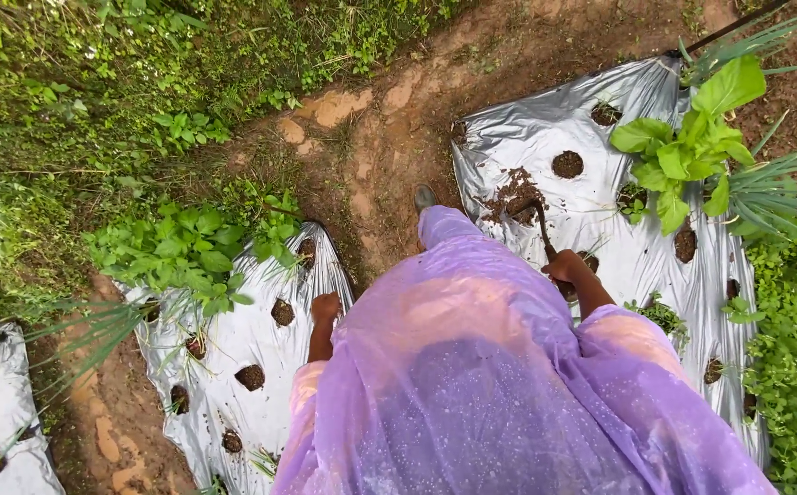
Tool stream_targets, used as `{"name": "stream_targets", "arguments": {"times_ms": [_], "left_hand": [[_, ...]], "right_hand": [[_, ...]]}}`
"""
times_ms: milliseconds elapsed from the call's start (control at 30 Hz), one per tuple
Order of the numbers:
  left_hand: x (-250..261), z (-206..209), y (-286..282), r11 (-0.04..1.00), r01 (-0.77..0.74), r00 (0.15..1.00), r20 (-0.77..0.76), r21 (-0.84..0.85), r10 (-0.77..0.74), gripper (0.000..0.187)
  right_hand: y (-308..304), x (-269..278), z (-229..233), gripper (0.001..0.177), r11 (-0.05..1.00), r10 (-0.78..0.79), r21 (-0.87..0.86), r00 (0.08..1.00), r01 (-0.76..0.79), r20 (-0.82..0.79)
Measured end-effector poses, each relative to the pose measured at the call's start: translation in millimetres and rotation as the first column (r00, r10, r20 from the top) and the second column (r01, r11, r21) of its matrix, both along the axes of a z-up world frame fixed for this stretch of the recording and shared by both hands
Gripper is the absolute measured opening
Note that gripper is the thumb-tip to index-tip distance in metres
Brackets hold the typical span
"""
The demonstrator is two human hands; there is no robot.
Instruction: Weeding a garden using a hand sickle between plastic-covered plant beds
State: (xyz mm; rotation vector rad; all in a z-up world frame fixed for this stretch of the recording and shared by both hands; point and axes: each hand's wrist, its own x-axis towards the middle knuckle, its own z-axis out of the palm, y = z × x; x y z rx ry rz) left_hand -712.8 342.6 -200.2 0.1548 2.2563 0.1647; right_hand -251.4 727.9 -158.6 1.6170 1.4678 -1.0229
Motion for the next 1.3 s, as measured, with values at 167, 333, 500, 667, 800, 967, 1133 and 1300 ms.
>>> {"name": "stream_targets", "arguments": {"times_ms": [167,333,500,667,800,967,1133,1300], "left_hand": [[-25.3,0.8,32.1,0.999,-0.032,0.997,0.076,-0.025,0.034,0.063],[-97.4,-6.4,95.5,0.992,0.077,0.995,0.075,-0.095,-0.070,0.061],[-159.3,-11.9,137.7,0.972,0.231,0.972,0.057,-0.035,-0.229,0.055],[-199.5,-35.5,178.4,0.962,0.274,0.962,0.002,0.012,-0.274,0.054],[-233.9,-56.4,201.4,0.933,0.360,0.933,0.014,-0.016,-0.360,0.048],[-284.7,-69.0,237.3,0.940,0.337,0.941,0.024,0.049,-0.338,0.053],[-340.4,-65.0,265.5,0.929,-0.086,0.987,0.158,0.360,0.030,0.037],[-393.0,-60.2,294.1,0.928,0.298,0.952,0.007,0.222,-0.308,0.046]], "right_hand": [[43.1,-34.2,-20.5,0.040,0.991,-0.130,-0.045,0.990,0.128,-0.059],[97.9,-98.5,-31.1,0.035,0.971,-0.233,-0.084,0.963,0.224,-0.133],[117.0,-163.4,5.9,0.049,0.879,-0.476,-0.174,0.844,0.444,-0.249],[142.2,-201.2,20.0,0.057,0.988,-0.144,-0.076,0.971,0.132,-0.191],[150.6,-227.1,-8.2,0.050,0.978,-0.209,-0.034,0.968,0.206,-0.142],[171.5,-254.8,-60.5,0.037,0.968,-0.244,0.026,0.958,0.250,-0.149],[192.7,-329.2,-26.0,0.026,0.992,-0.073,0.093,0.988,0.087,-0.139],[216.1,-406.2,13.7,0.015,0.954,-0.244,0.038,0.847,0.296,-0.472]]}}
